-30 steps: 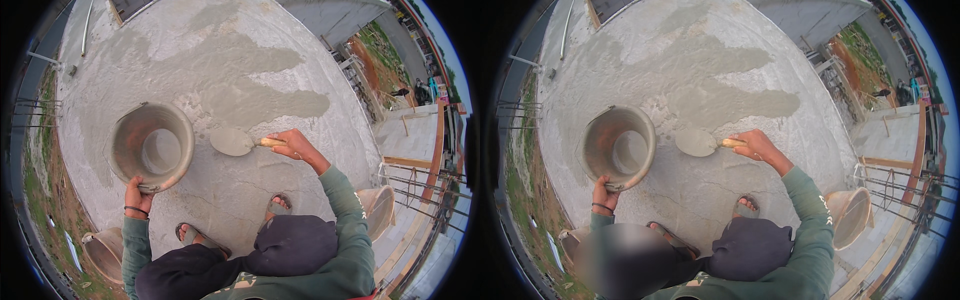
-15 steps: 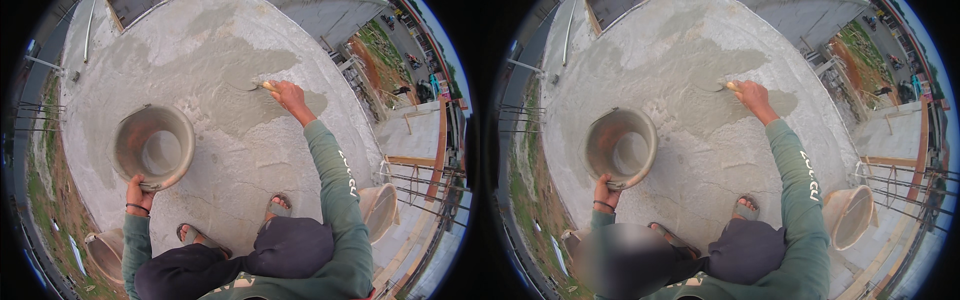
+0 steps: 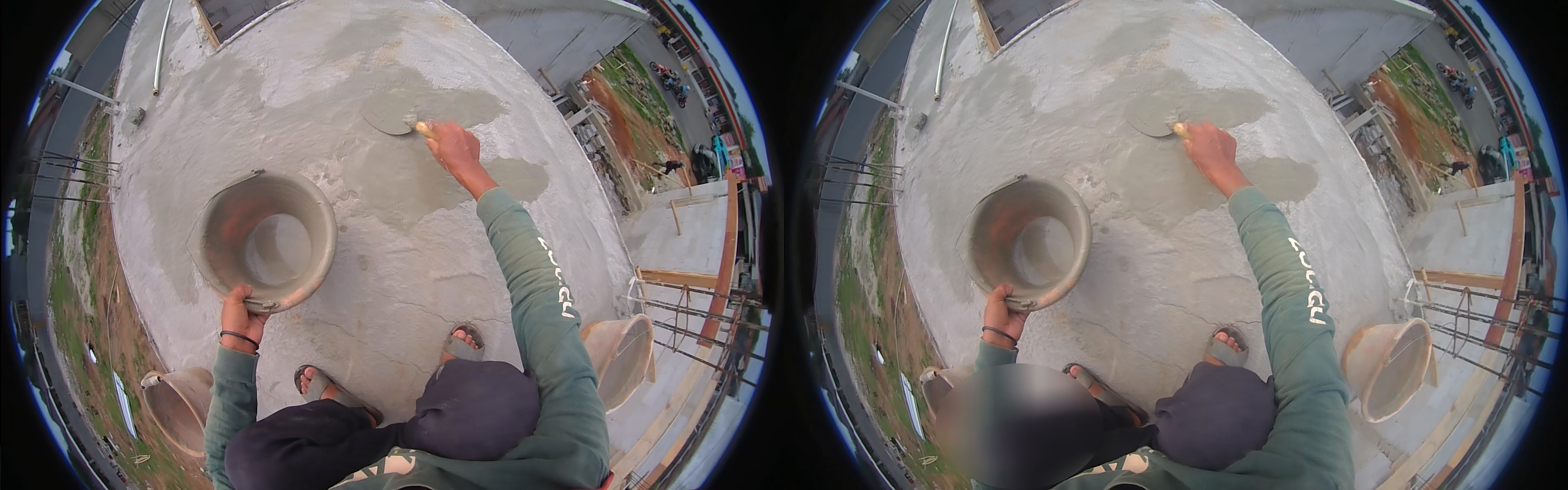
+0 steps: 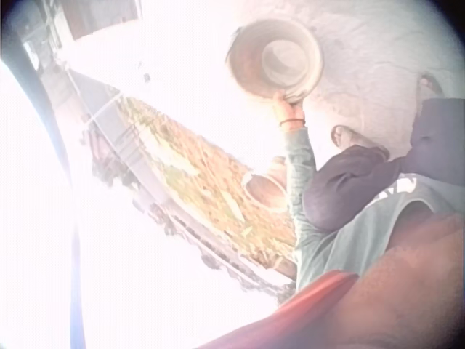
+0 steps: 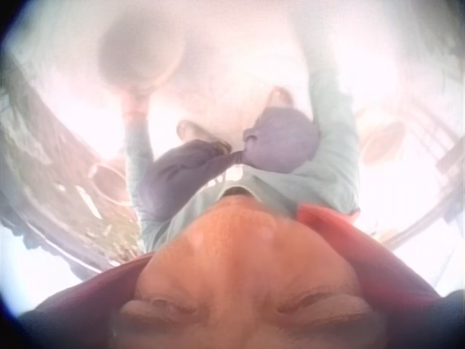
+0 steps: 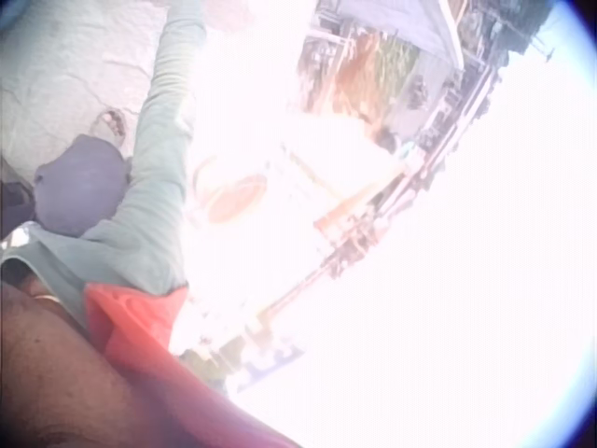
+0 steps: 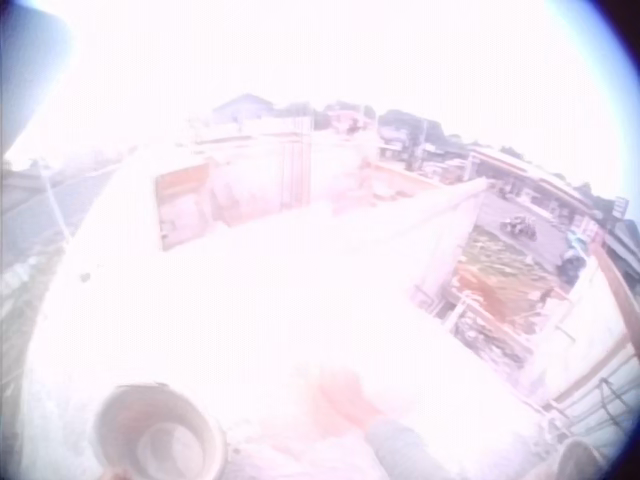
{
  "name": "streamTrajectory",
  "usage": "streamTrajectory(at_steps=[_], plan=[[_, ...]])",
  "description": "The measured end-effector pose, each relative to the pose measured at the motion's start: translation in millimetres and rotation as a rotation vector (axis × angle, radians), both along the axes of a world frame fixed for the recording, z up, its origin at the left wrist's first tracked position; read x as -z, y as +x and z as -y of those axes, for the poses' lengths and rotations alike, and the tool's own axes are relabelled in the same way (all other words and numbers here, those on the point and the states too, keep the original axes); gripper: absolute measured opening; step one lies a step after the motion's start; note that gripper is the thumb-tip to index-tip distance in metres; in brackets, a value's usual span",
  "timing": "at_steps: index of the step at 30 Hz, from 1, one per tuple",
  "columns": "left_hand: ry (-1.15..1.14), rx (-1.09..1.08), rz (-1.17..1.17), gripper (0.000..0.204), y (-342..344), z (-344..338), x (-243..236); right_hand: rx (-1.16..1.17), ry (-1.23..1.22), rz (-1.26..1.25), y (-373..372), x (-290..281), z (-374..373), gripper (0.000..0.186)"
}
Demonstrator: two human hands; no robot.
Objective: The person smooths a wet concrete surface on a rooftop using a trowel. They repeatedly scoop water from a bucket and spread it across the concrete to aid in leveling and finishing the surface.
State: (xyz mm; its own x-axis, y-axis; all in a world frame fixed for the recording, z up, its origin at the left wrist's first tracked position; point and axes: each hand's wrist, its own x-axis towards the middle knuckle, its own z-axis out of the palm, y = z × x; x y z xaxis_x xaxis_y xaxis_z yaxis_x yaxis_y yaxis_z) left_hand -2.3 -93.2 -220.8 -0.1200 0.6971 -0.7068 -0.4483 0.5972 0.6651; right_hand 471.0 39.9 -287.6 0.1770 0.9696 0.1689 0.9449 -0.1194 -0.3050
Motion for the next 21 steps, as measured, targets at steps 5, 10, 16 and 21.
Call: streamTrajectory(at_steps=[5,10,16,21], plan=[[0.005,0.042,0.016,0.037,-2,1,-4,0.229,-0.002,0.020,-5,2,21,0.040],[-0.044,-0.036,0.109,0.042,-15,6,7,0.471,-0.038,0.077,17,0,138,0.042],[-0.023,-0.055,0.126,0.047,-39,29,6,0.675,-0.130,0.095,25,5,254,0.045],[-0.054,-0.100,0.106,0.044,-63,44,4,0.513,-0.110,0.035,-28,9,239,0.048]])
